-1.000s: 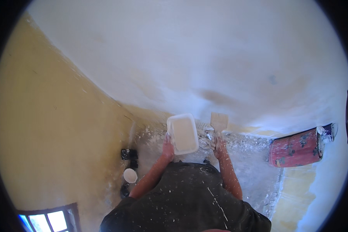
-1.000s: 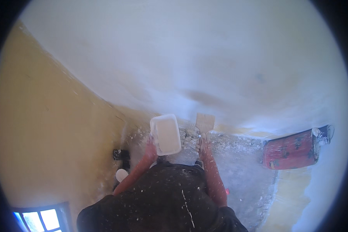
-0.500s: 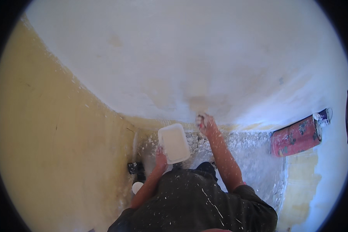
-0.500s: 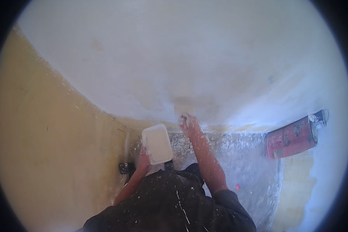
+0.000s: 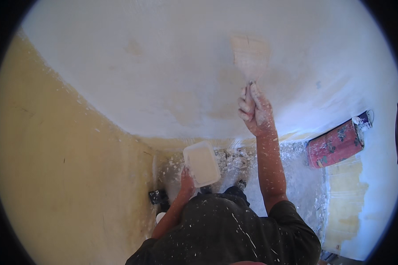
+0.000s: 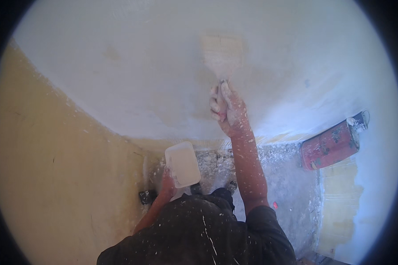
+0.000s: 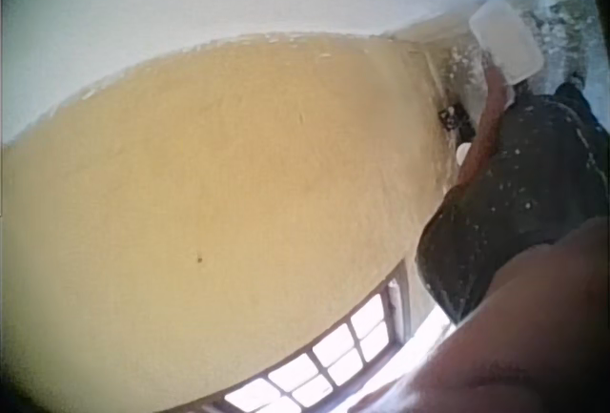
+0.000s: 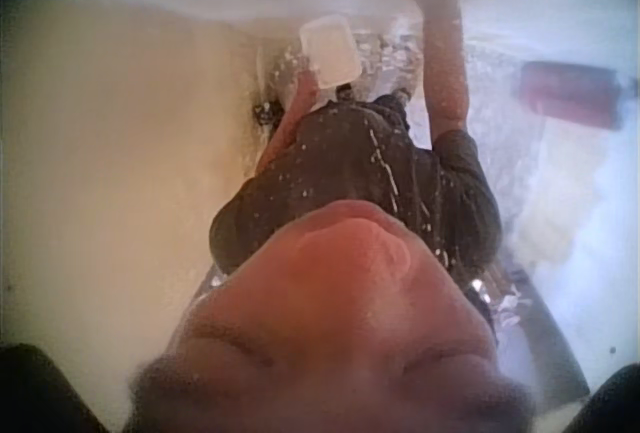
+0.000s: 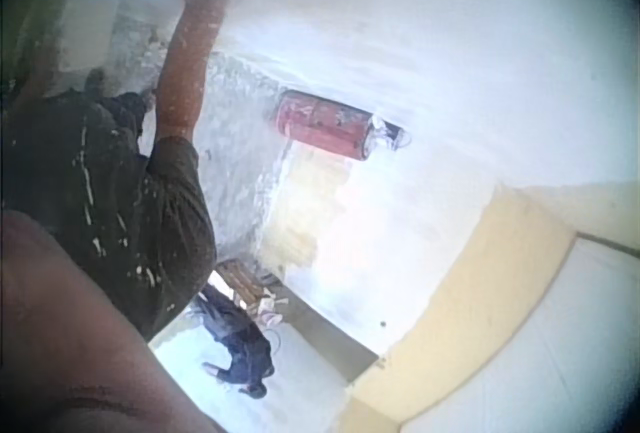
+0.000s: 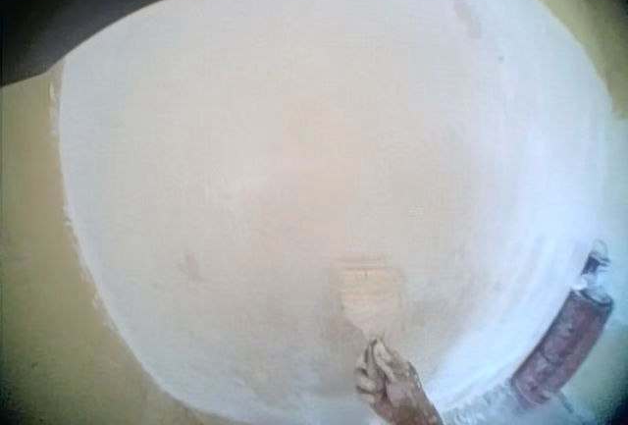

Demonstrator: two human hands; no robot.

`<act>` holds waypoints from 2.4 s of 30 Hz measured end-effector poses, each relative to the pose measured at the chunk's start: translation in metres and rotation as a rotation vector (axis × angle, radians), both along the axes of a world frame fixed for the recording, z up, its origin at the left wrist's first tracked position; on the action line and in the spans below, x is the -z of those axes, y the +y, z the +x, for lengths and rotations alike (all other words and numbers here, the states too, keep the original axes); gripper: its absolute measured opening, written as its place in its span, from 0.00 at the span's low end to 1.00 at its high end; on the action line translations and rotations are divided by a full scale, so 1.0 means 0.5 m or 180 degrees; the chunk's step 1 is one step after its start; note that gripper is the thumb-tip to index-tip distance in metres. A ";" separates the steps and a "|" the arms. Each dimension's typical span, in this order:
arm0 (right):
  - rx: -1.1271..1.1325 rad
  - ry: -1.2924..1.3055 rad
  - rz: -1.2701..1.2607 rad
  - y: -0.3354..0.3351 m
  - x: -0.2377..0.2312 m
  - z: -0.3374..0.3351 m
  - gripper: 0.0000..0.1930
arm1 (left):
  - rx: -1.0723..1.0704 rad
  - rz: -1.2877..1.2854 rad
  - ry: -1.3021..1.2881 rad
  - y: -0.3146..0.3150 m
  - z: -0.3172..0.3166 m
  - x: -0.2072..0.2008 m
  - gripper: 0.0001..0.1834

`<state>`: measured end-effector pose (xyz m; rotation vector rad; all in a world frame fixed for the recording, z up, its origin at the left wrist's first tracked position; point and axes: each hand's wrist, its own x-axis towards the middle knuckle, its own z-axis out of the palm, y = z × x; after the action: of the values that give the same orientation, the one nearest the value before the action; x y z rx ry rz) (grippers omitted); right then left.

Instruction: The person applies plaster to a wall using a putty knife, repeatedly loading the tool from a container and smoothing the material across the surface.

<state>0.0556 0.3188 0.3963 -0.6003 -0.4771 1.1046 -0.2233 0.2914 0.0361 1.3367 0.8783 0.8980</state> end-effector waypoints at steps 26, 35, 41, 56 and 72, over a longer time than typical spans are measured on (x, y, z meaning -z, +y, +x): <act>-0.0484 0.2515 -0.1634 -0.184 0.599 -0.046 0.11 | -0.0347 -0.2122 -0.0837 0.043 0.057 -0.112 0.24; 0.0086 0.1470 -0.1372 -0.133 0.530 0.064 0.07 | -0.0079 -0.2074 -0.0839 0.046 0.054 -0.040 0.26; -0.0255 0.1510 -0.1064 -0.029 0.446 0.164 0.05 | -0.0181 -0.2463 -0.1113 0.029 0.063 -0.059 0.26; -0.0029 0.0674 -0.0301 -0.083 0.232 0.117 0.10 | 0.0291 -0.0987 0.0329 0.020 0.023 0.049 0.29; 0.0004 0.1045 -0.0844 -0.023 0.251 0.125 0.03 | 0.0166 0.0065 0.0402 0.007 0.022 0.036 0.26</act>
<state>0.1183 0.3071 0.2710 -0.6338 -0.0458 1.2478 -0.2121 0.2950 0.0181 1.4399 0.9289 0.7907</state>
